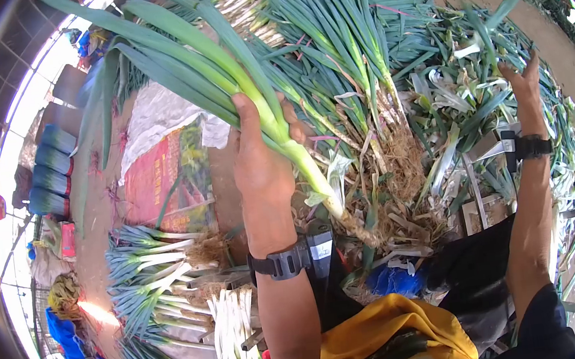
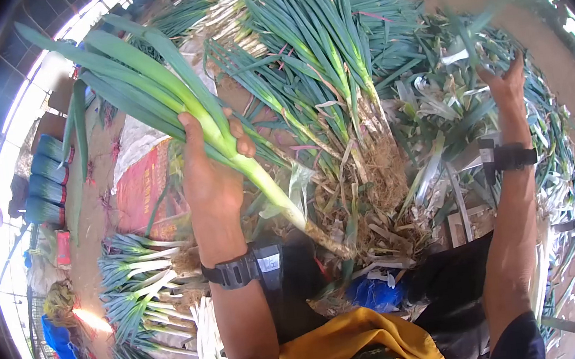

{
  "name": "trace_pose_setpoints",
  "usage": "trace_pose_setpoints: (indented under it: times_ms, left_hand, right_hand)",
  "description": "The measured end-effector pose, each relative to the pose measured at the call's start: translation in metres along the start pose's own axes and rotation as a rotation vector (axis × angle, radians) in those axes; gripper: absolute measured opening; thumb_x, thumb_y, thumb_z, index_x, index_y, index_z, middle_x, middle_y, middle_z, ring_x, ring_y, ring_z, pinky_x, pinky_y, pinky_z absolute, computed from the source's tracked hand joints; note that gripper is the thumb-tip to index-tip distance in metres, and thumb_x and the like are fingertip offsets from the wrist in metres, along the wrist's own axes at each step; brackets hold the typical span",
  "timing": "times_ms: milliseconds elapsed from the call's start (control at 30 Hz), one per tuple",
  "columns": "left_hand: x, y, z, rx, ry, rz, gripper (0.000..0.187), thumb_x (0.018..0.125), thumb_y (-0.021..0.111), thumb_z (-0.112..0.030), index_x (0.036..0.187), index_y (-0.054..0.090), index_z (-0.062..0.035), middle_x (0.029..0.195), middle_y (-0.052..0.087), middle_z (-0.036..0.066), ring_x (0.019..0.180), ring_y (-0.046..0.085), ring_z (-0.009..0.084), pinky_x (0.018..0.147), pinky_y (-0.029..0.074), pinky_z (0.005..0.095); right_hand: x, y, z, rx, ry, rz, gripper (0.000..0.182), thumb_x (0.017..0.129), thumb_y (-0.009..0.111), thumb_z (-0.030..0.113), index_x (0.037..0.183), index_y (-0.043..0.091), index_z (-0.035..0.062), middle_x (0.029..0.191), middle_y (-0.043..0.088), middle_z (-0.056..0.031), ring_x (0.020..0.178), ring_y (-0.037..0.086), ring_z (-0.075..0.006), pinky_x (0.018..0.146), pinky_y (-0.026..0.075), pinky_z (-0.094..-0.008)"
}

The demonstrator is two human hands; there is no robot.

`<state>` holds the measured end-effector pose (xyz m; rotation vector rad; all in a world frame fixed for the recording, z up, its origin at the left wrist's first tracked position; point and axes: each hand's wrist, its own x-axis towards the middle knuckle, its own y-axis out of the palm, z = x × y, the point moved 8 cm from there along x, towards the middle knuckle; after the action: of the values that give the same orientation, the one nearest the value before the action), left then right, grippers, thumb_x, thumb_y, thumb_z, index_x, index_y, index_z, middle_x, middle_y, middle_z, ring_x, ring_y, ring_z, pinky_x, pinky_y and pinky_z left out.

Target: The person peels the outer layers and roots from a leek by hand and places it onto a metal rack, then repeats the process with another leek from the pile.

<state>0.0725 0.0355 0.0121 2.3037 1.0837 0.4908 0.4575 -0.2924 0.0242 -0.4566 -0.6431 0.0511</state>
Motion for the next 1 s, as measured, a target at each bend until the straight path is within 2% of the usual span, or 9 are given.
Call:
trace_pose_setpoints:
  times_ms: [33,100,200,300,467,533,667,867,1000]
  left_hand:
    - [-0.002,0.004,0.002,-0.028,-0.012,-0.035,0.052,0.099,0.043,-0.053,0.108,0.054,-0.0027,0.082,0.054,0.009,0.067,0.049,0.0198,0.062,0.041,0.0336]
    - [0.000,0.004,0.017,-0.033,-0.088,0.036,0.054,0.099,0.045,-0.053,0.110,0.054,-0.0014,0.083,0.055,0.009,0.070,0.050,0.0210,0.065,0.042,0.0352]
    - [0.000,0.013,0.036,-0.049,-0.144,0.022,0.057,0.097,0.048,-0.055,0.113,0.054,-0.0012,0.083,0.055,0.009,0.073,0.051,0.0211,0.068,0.042,0.0347]
    - [-0.005,0.024,0.054,-0.051,-0.193,0.029,0.057,0.096,0.051,-0.055,0.117,0.054,-0.0019,0.087,0.055,0.009,0.077,0.052,0.0213,0.071,0.042,0.0352]
    - [-0.006,0.030,0.070,-0.091,-0.219,0.054,0.062,0.089,0.061,-0.056,0.120,0.053,-0.0034,0.098,0.054,0.008,0.087,0.051,0.0219,0.079,0.044,0.0371]
    - [-0.004,0.027,0.064,-0.129,-0.221,0.079,0.063,0.088,0.062,-0.057,0.121,0.053,-0.0037,0.099,0.054,0.008,0.089,0.051,0.0221,0.080,0.044,0.0376]
    - [-0.006,0.038,0.049,-0.256,-0.215,0.221,0.057,0.089,0.066,-0.048,0.121,0.053,-0.0033,0.100,0.056,0.009,0.092,0.055,0.0231,0.083,0.046,0.0399]
    - [-0.024,0.041,0.045,-0.165,-0.173,-0.035,0.041,0.092,0.067,-0.031,0.120,0.056,-0.0028,0.100,0.061,0.010,0.093,0.058,0.0227,0.085,0.048,0.0425]
    - [-0.017,0.028,0.059,-0.130,-0.247,-0.069,0.039,0.091,0.069,-0.026,0.119,0.056,-0.0019,0.100,0.060,0.008,0.094,0.058,0.0225,0.087,0.046,0.0443]
  right_hand:
    - [0.008,-0.004,0.031,-0.084,-0.175,-0.035,0.085,0.086,0.070,0.027,0.152,0.021,0.0051,0.145,0.041,-0.0253,0.127,0.048,-0.0331,0.105,0.039,-0.0388]
    - [-0.012,0.030,0.057,0.532,-0.079,0.299,0.082,0.079,0.072,0.009,0.148,0.029,0.0051,0.132,0.051,-0.0198,0.102,0.057,-0.0238,0.089,0.049,-0.0356]
    - [-0.131,0.062,0.178,0.246,-0.268,0.488,0.078,0.073,0.080,0.010,0.140,0.040,0.0027,0.113,0.062,-0.0156,0.092,0.062,-0.0255,0.085,0.051,-0.0367]
    - [-0.214,0.108,0.204,0.448,-0.067,0.604,0.074,0.067,0.084,0.007,0.130,0.044,0.0029,0.104,0.060,-0.0169,0.099,0.061,-0.0310,0.086,0.051,-0.0417]
    - [-0.246,0.150,0.184,0.524,0.055,0.606,0.047,0.078,0.071,-0.004,0.119,0.049,0.0035,0.091,0.063,-0.0080,0.081,0.062,-0.0185,0.076,0.051,-0.0316]
    - [-0.249,0.156,0.181,0.957,0.325,0.840,0.036,0.083,0.068,-0.001,0.116,0.053,0.0048,0.094,0.067,-0.0081,0.082,0.065,-0.0178,0.071,0.052,-0.0323]
    - [-0.251,0.146,0.179,1.037,0.525,1.125,0.033,0.086,0.064,-0.004,0.117,0.055,0.0042,0.099,0.067,-0.0057,0.087,0.062,-0.0097,0.076,0.050,-0.0260]
    - [-0.234,0.135,0.199,0.807,0.112,0.728,0.042,0.079,0.073,0.003,0.117,0.055,0.0016,0.103,0.066,-0.0112,0.099,0.063,-0.0208,0.083,0.051,-0.0360]
    - [-0.219,0.131,0.205,0.693,0.000,0.535,0.039,0.068,0.079,0.002,0.101,0.057,0.0017,0.085,0.056,-0.0091,0.080,0.056,-0.0196,0.075,0.048,-0.0335]
